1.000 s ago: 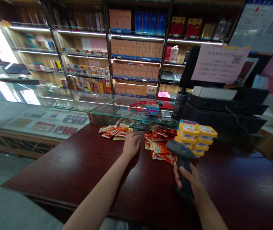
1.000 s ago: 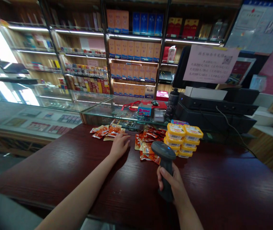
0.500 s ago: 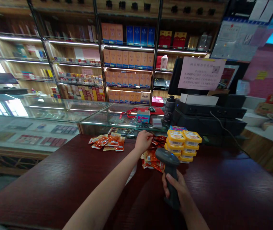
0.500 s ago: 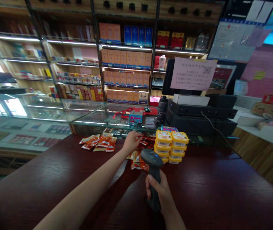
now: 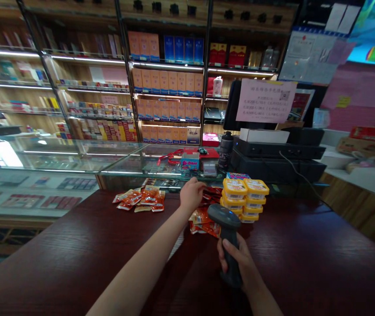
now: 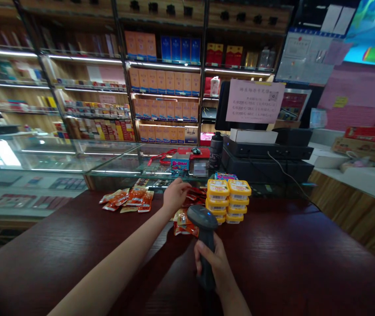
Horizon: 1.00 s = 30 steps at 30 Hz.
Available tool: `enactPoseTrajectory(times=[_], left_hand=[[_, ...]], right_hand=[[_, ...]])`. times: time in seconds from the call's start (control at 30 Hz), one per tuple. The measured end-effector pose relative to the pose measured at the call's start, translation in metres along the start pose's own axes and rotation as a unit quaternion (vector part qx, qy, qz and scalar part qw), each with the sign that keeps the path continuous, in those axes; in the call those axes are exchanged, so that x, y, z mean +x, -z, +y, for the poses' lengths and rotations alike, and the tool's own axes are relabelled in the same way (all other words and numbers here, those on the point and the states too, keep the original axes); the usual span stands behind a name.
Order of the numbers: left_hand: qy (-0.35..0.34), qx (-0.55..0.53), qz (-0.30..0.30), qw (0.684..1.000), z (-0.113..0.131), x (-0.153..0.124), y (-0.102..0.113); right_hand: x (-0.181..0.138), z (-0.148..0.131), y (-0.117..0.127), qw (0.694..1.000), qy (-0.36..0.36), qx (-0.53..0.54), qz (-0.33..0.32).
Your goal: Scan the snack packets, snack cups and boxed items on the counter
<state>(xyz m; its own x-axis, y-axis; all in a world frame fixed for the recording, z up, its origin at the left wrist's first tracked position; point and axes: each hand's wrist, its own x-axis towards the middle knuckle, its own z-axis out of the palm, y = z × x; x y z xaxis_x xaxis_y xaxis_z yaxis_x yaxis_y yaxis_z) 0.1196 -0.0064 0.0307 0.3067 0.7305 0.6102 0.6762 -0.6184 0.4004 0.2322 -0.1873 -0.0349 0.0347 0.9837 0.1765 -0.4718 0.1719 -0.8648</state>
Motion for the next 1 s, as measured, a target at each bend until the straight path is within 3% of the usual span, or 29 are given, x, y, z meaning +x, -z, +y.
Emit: enactPoseTrajectory(times=[0.13,0.3,0.5,0.7,0.87,1.0], left_hand=[[0.022,-0.146,0.044,0.988,-0.023,-0.029,0.014],[0.090,-0.309,0.076,0.944,-0.054,-0.069,0.015],[0.185,-0.304,0.124,0.926,-0.061,-0.084,0.009],[0.220,-0.369,0.137,0.893,-0.059,-0.086,-0.001],[0.199,-0.346,0.096,0.912,-0.058,-0.091,-0.005],[0.188,-0.282,0.098,0.936,-0.057,-0.092,-0.004]], right_hand=[[-0.002,-0.001,-0.001,1.000,-0.001,-0.001,-0.003],[-0.005,-0.002,-0.001,1.000,-0.002,-0.005,-0.011],[-0.008,-0.003,-0.001,1.000,-0.002,-0.020,-0.018],[-0.010,-0.007,-0.002,0.999,-0.010,-0.039,-0.007],[-0.011,-0.005,0.000,0.999,-0.014,-0.045,-0.015],[-0.011,-0.003,0.003,0.999,-0.017,-0.041,-0.030]])
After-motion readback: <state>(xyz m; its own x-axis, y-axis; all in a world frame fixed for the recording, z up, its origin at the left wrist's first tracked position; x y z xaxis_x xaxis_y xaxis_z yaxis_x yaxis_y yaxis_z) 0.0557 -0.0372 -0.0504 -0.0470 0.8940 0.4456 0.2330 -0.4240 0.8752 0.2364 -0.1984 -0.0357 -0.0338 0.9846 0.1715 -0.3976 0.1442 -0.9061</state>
